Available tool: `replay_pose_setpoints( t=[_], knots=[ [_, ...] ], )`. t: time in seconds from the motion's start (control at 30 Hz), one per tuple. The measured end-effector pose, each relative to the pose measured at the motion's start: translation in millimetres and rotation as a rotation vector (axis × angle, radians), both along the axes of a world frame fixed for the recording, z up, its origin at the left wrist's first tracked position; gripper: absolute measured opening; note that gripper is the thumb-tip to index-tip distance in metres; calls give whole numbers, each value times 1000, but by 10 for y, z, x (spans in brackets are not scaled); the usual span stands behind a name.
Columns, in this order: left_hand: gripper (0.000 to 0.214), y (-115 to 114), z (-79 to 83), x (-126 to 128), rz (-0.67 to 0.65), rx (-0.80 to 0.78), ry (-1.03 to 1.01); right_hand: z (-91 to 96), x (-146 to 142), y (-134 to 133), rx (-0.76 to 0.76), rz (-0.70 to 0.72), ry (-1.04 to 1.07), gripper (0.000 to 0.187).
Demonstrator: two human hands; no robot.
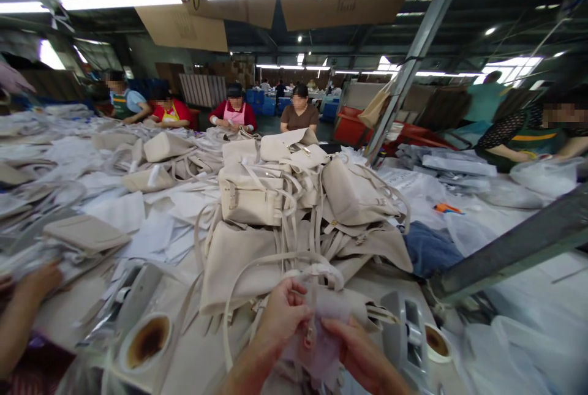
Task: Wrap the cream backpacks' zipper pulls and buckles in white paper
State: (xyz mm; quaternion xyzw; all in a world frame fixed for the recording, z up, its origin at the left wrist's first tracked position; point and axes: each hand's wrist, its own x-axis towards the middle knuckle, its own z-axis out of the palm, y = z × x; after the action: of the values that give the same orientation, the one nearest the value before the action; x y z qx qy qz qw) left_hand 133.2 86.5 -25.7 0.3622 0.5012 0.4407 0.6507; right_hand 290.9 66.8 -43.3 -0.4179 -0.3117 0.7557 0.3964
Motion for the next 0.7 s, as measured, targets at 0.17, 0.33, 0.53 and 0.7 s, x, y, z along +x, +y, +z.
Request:
replay_pose_setpoints(
  t=[0.17, 0.33, 0.53, 0.7],
  knots=[
    [31, 35, -126, 38, 27, 75, 99, -75, 17, 18, 55, 53, -59, 50],
    [28, -72, 18, -58, 118, 227, 369, -7, -64, 41, 107, 61, -93, 58],
    [34, -362, -55, -395, 96, 114, 375, 102, -33, 63, 63, 158, -79, 55],
    [61, -495, -325, -325, -116, -191, -97, 39, 1, 108, 59, 192, -88, 57]
  ],
)
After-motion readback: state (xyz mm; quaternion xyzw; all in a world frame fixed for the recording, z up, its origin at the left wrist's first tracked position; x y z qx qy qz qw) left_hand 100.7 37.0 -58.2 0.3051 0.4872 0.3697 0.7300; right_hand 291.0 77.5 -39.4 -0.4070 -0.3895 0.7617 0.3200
